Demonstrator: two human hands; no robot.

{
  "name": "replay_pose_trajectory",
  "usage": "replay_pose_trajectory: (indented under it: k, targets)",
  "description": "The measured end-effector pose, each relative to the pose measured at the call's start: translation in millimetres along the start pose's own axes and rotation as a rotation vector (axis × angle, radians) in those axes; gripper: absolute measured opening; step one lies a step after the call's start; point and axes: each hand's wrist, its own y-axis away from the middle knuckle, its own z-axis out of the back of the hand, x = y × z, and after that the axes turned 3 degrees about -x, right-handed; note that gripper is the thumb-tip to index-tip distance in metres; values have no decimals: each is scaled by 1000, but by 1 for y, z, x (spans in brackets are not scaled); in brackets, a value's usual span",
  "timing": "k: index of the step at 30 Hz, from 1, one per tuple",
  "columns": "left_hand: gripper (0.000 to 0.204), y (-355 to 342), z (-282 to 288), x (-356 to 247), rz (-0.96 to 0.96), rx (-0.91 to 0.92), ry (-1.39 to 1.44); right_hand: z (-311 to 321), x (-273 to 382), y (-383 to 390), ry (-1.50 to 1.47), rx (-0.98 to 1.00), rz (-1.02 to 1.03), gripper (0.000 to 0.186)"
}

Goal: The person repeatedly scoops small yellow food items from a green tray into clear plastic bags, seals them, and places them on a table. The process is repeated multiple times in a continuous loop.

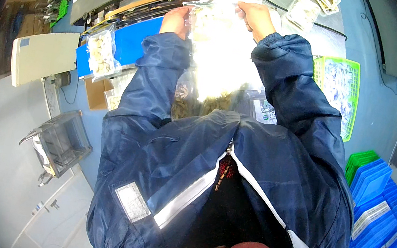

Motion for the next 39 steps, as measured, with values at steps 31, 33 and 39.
replay_pose_trajectory:
  k: [31, 33, 39]
  targets:
    - [35, 239, 133, 92, -145, -333, -153, -52, -40, 182, 73, 708, -275, 21]
    - [31, 245, 118, 74, -79, -204, -141, -36, -21, 182, 52, 668, -162, 22]
    - [15, 198, 36, 37, -196, 110, 142, 6, 15, 164, -92, 333, -101, 14]
